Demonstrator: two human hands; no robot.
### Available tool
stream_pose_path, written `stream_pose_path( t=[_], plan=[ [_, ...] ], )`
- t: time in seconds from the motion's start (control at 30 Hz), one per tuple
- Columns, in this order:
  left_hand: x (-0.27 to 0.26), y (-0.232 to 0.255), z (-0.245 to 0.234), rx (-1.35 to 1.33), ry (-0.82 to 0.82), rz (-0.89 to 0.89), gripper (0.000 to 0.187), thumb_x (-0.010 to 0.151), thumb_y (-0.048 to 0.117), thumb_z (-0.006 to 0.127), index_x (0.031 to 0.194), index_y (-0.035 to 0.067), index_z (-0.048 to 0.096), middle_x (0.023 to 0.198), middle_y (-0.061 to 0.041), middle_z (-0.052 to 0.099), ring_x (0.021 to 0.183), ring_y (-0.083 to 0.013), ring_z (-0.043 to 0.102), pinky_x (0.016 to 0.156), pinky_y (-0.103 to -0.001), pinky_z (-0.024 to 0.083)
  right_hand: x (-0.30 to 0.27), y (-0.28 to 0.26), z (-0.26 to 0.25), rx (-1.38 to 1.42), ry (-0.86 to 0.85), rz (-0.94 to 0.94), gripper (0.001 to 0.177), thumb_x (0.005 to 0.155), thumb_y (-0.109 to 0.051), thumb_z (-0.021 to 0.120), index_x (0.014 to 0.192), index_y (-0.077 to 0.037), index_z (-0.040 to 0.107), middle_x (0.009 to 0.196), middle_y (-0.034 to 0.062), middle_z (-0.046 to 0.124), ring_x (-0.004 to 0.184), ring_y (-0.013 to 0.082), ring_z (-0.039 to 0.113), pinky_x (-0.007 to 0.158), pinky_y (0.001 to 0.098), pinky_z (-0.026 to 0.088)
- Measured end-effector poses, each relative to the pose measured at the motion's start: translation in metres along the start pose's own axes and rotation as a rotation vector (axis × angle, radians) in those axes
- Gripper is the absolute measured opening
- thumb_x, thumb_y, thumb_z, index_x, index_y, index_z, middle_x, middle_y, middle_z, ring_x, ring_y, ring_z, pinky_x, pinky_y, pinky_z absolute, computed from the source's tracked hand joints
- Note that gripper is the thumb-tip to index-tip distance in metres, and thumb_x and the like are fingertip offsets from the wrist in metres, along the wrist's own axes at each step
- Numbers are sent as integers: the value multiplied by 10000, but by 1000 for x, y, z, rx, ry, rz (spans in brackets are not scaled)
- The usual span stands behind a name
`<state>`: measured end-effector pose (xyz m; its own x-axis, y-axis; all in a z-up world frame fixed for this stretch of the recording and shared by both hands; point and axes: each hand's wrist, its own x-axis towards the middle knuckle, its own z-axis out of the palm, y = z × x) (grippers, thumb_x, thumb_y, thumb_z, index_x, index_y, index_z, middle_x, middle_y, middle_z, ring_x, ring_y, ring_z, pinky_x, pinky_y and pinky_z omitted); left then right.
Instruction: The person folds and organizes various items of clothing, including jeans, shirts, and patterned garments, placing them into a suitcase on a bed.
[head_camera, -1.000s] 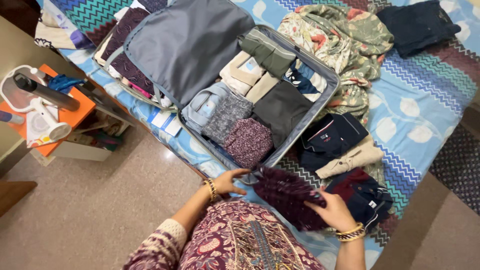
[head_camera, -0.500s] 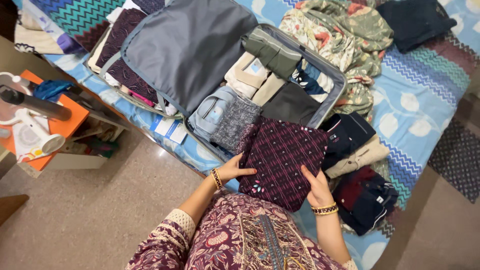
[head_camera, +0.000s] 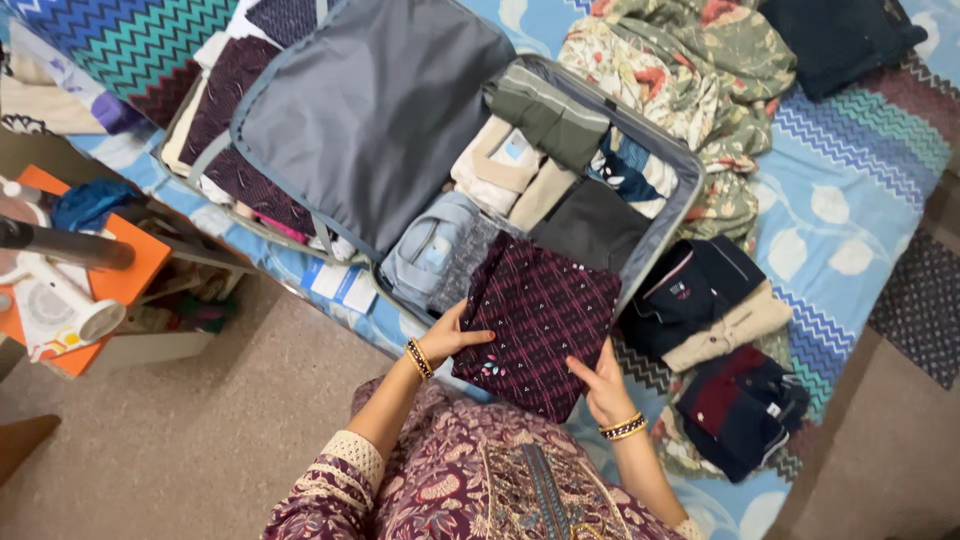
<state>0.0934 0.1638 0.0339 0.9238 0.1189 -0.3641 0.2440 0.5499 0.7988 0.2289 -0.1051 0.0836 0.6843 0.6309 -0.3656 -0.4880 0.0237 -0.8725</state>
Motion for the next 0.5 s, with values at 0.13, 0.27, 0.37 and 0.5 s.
stream_pose_path(
  t=[0.13,0.27,0.37,0.5],
  plan=[
    [30,16,-27,111,8,47,702,842,2,782,1470,39,470,1332,-40,648,1148,-118,607,1007,-316,524,35,4,14,29,41,4,847,838,123,644,1580,-98,301,1534,50,485,1384,191,472,1154,357,363],
    [83,40,-59,265,25,131,762,839,21,774,1510,78,418,1350,-26,637,1189,-126,584,1043,-305,485,90,0,27,78,57,-26,836,839,136,631,1576,-98,314,1531,72,488,1382,207,481,1160,369,373],
    [136,56,-94,539,88,340,702,844,57,814,1467,13,493,1391,-120,653,1249,-205,603,1093,-343,459,153,4,32,87,55,-97,847,837,151,625,1583,-98,309,1545,76,473,1394,215,472,1177,371,364],
    [204,74,-136,867,311,328,743,827,161,834,1464,32,472,1397,-198,613,1284,-303,601,1097,-380,451,248,26,26,109,84,-161,899,807,182,625,1582,-110,278,1568,66,432,1415,214,443,1193,378,346]
  ],
)
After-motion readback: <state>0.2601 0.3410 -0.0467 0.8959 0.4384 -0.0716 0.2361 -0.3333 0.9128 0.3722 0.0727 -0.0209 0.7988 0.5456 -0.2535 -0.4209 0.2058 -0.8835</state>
